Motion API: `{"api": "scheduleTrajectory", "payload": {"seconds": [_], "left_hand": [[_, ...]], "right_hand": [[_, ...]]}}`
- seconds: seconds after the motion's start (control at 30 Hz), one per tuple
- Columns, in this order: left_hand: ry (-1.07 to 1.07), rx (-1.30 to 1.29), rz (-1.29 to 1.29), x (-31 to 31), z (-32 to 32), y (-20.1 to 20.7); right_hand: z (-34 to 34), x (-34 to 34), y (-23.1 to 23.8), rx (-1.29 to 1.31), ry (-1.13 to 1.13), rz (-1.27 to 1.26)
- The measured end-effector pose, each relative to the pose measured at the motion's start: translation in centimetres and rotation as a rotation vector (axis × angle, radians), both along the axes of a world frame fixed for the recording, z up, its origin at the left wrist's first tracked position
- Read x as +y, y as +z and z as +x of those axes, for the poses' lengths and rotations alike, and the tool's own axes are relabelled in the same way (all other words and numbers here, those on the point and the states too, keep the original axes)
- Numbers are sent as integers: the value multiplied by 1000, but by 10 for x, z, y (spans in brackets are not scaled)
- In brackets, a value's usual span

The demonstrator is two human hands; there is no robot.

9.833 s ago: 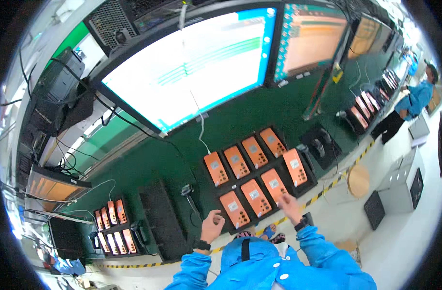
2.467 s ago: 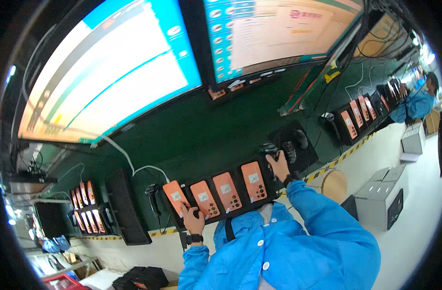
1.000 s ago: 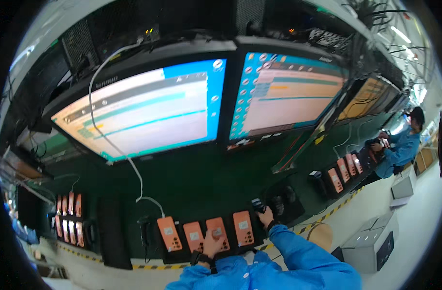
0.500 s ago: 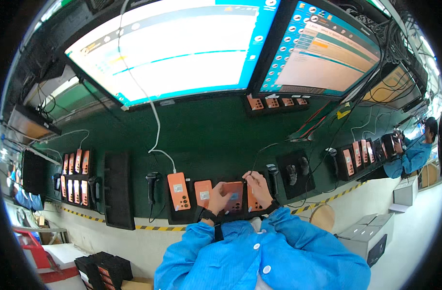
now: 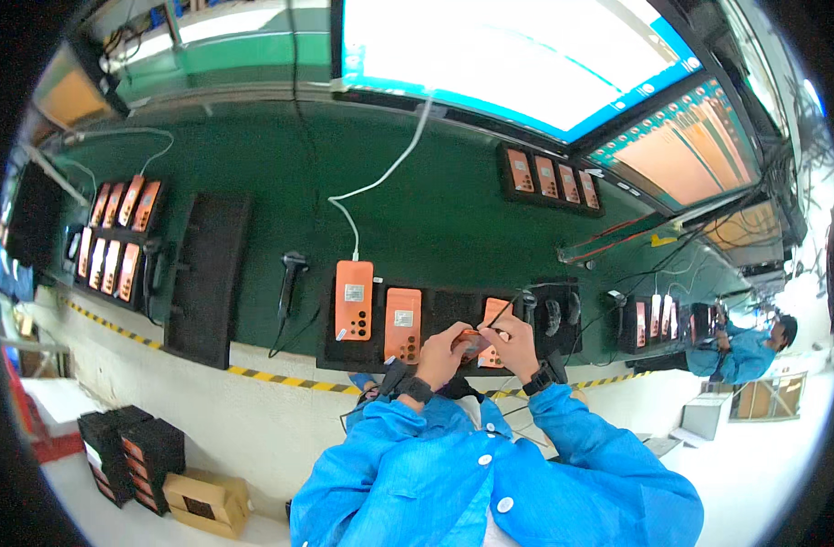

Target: Scanning and verifying handheld electronic devices at a testing workstation.

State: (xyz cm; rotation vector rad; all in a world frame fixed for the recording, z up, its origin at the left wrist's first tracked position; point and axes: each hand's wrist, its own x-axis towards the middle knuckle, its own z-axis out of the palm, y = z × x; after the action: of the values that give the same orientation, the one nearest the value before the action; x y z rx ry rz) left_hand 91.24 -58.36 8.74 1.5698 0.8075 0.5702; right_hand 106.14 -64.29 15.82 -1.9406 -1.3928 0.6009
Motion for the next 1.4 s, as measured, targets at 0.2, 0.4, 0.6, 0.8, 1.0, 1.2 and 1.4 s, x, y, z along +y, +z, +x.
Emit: {"api": "scheduleTrajectory", "payload": {"seconds": [0.2, 0.4, 0.6, 0.8, 1.0, 1.2, 1.4], "left_hand": [[-36, -31, -18, -6, -6, -6], [361, -9, 19, -15, -36, -35], [680, 179, -109, -31, -134, -42], [1191, 301, -460, -173, -270, -159], [1338, 409, -1156, -296, -336, -199], [1367, 35, -872, -260, -392, -229], [1286, -11, -541, -174, -455, -192]], "right_hand": [[-11, -13, -16, 112, -68, 22], [35, 29, -74, 246, -39, 35], [75, 91, -135, 99, -203, 23], [-18, 87, -89, -281, -200, 261], [-139, 65, -96, 827, 404, -288], [-261, 67, -83, 448, 863, -721], [-376, 75, -136, 507, 834, -588]]}}
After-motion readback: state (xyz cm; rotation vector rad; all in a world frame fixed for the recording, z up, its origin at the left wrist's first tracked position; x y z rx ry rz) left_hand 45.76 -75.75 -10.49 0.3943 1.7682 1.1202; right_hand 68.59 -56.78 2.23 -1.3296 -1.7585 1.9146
